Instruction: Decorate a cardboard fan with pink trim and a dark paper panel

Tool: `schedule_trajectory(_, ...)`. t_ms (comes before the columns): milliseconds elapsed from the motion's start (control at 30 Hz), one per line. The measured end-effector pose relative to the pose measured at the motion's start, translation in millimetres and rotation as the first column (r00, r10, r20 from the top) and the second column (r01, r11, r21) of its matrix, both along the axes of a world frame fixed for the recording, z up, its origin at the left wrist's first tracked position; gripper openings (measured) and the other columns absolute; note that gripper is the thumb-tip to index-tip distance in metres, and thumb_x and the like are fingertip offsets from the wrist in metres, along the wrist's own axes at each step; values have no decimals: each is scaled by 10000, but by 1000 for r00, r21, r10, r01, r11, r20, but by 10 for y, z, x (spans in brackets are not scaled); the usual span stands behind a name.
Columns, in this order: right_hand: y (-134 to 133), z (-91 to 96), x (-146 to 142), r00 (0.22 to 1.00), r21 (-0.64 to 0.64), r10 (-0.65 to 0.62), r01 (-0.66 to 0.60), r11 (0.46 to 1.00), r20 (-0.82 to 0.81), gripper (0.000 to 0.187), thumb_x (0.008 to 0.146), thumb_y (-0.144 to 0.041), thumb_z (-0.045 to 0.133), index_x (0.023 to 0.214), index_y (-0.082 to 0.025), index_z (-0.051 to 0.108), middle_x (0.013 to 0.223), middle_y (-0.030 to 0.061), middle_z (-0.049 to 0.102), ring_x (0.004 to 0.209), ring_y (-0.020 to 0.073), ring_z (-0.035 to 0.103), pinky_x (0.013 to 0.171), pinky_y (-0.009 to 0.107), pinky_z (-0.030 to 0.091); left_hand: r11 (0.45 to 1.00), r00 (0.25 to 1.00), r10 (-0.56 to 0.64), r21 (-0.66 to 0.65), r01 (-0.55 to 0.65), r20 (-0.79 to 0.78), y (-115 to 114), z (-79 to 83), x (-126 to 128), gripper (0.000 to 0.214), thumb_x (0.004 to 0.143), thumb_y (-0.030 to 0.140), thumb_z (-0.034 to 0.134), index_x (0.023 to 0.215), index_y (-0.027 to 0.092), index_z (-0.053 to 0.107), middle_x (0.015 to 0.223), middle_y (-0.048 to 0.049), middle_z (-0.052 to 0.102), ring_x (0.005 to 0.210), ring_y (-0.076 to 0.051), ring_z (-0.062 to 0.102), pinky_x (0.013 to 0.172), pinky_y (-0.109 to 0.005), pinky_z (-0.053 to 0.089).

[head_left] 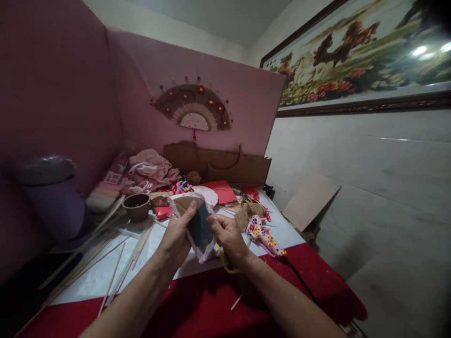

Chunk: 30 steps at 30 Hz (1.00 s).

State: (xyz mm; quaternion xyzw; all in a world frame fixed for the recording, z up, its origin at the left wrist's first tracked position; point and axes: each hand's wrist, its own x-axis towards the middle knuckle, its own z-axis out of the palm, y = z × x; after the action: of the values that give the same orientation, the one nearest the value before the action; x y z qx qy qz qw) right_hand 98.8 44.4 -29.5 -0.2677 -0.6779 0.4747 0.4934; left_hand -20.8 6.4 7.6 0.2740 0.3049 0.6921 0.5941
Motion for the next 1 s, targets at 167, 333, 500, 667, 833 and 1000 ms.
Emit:
schedule_trajectory(167, -26, -39, 1, 996, -106, 90, -89, 990, 9, 550, 668, -721, 512, 570, -181, 473, 480, -47, 389, 415, 74, 336, 392, 205, 262, 999, 1000, 11, -41, -10, 25, 5, -26, 10, 101, 732, 213, 669, 761, 119, 648, 612, -33, 697, 480, -144, 629, 457, -236, 531)
schedule_trajectory(333, -7, -57, 31, 984, -227, 167, -177, 958, -64, 658, 748, -761, 288, 635, -167, 547, 484, -17, 487, 369, 88, 441, 335, 194, 323, 998, 998, 61, -34, -60, 30, 33, -50, 4, 116, 747, 204, 652, 822, 116, 645, 635, -39, 702, 503, -147, 637, 504, -256, 542)
schedule_trajectory(500, 19, -56, -7, 978, -251, 185, -204, 946, -97, 398, 644, -530, 685, 698, -157, 557, 539, -40, 540, 361, 80, 486, 303, 163, 313, 999, 998, 51, 0, -51, 29, 20, -60, 20, 206, 671, 222, 728, 824, 106, 653, 687, -47, 708, 550, -146, 641, 526, -236, 525)
schedule_trajectory(667, -4, -16, 10, 965, -221, 188, -226, 949, -182, 222, 678, -342, 689, 775, -158, 612, 619, -24, 580, 487, 104, 543, 432, 195, 426, 992, 1000, -15, 127, 17, -17, -24, -30, 17, 280, 660, 264, 741, 888, 124, 655, 770, -47, 716, 635, -158, 657, 597, -249, 523)
schedule_trajectory(833, 9, 32, 56, 953, -202, 195, -243, 949, -232, 142, 680, -273, 673, 775, -171, 646, 657, -27, 603, 568, 112, 540, 546, 225, 444, 976, 998, 47, 212, -55, 42, 10, -2, -42, 210, 641, 178, 747, 829, 141, 660, 776, -14, 721, 716, -138, 659, 716, -235, 500)
schedule_trajectory(1000, 71, 59, 84, 972, -173, 99, -137, 975, -213, 177, 669, -308, 682, 747, -151, 659, 659, -4, 636, 579, 131, 551, 554, 240, 433, 972, 993, 87, 210, -102, 77, 37, -19, -85, 217, 598, 125, 752, 797, 148, 669, 790, -12, 725, 732, -128, 656, 726, -219, 481)
